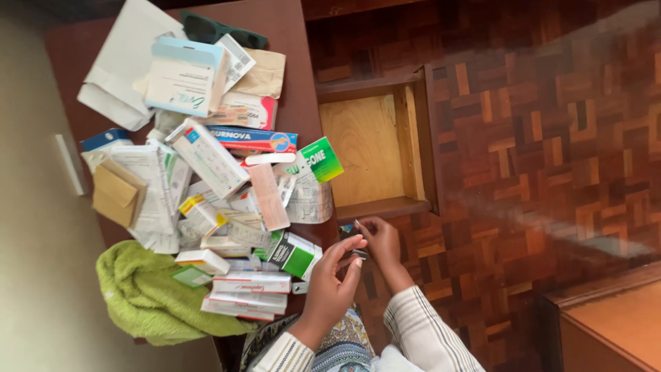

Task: Sorting through various medicine boxes on a nightstand and cleaning the inside of a bedside drawer with a cloth.

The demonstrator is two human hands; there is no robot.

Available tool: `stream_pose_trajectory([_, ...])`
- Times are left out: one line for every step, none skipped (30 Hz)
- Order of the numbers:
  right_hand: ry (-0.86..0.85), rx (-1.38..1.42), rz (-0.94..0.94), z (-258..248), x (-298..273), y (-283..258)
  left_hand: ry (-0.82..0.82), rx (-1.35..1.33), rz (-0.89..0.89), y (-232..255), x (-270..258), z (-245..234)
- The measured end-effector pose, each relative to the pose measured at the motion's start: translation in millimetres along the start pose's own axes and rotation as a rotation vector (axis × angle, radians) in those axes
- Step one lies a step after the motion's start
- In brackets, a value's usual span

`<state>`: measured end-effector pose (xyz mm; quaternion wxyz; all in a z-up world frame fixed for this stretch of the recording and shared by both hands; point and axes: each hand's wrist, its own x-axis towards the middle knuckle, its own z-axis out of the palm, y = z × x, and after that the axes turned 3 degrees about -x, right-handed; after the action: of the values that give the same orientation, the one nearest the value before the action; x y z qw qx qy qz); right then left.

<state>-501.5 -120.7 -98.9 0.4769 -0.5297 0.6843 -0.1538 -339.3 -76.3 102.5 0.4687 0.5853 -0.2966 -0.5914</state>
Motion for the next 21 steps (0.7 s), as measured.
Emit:
stream_pose_trajectory([0.0,0.002,-0.002,-1.6,-11.5,-4.5,0.0,0.002,0.002,3.7,-2.7,-2.3])
stream_pose_trajectory([-0.008,-0.062,0.046,-2.7,-23.4,-8.9,-0.01,-0.008,0.029,7.2,-5.9,-5.0])
stream_pose_trajectory([-0.019,-0.132,0.092,-6.8,-36.2,-11.9,-0.016,-0.023,0.056,9.9,-10.6,-5.4])
stream_pose_trajectory([-0.022,-0.137,0.089,-5.7,-44.7,-14.2,-0.011,-0.028,0.057,13.7,-14.6,-10.4])
stream_pose_trajectory([-0.025,-0.207,0.089,-2.2,-53.7,-17.1,-0.003,-0.013,0.072,17.7,-19.6,-17.2])
stream_pose_trajectory([-0.028,-0.277,0.087,1.8,-63.2,-20.4,0.006,0.001,0.087,21.8,-25.1,-24.6])
stream_pose_trajectory([-0.036,-0.28,0.079,8.3,-65.4,-13.2,0.018,0.001,0.09,26.3,-31.9,-36.6])
stream_pose_trajectory([0.003,-0.383,-0.024,15.2,-67.8,-6.4,0.063,0.072,0.13,31.1,-39.2,-49.1])
stream_pose_trajectory([0.042,-0.484,-0.131,23.3,-69.1,-0.1,0.11,0.144,0.17,35.8,-46.1,-62.5])
stream_pose_trajectory([0.033,-0.485,-0.142,25.6,-74.0,-1.5,0.124,0.145,0.173,30.6,-54.2,-80.9])
stream_pose_trajectory([0.053,-0.45,-0.164,28.6,-80.8,-3.4,0.216,0.183,0.21,25.9,-64.0,-100.1])
stream_pose_trajectory([0.072,-0.414,-0.184,31.8,-88.1,-5.8,0.308,0.222,0.247,21.7,-74.7,-119.7])
stream_pose_trajectory([0.066,-0.412,-0.196,28.6,-96.8,-19.1,0.32,0.224,0.252,14.8,-84.9,-145.8])
stream_pose_trajectory([0.085,-0.356,-0.079,25.1,-105.7,-33.0,0.445,0.371,0.303,8.5,-95.6,-172.0])
stream_pose_trajectory([0.106,-0.299,0.038,21.5,-113.8,-47.7,0.567,0.517,0.355,2.9,-104.9,-198.6])
stream_pose_trajectory([0.104,-0.296,0.026,19.7,-123.3,-56.8,0.577,0.519,0.362,4.1,-112.9,-220.2])
stream_pose_trajectory([0.172,-0.314,-0.039,17.1,-132.7,-66.1,0.688,0.691,0.379,5.7,-120.3,-241.5])
stream_pose_trajectory([0.24,-0.33,-0.104,14.2,-142.2,-75.5,0.8,0.864,0.393,7.7,-127.8,-262.7])
stream_pose_trajectory([0.243,-0.327,-0.113,13.8,-154.5,-90.6,0.806,0.862,0.401,-0.7,-131.4,-283.1])
stream_pose_trajectory([0.255,-0.282,-0.112,13.0,-166.9,-105.6,0.883,0.998,0.326,-8.9,-134.7,-303.3])
stream_pose_trajectory([0.27,-0.235,-0.112,12.2,-178.2,-120.4,0.958,1.13,0.251,-17.1,-135.6,-323.6])
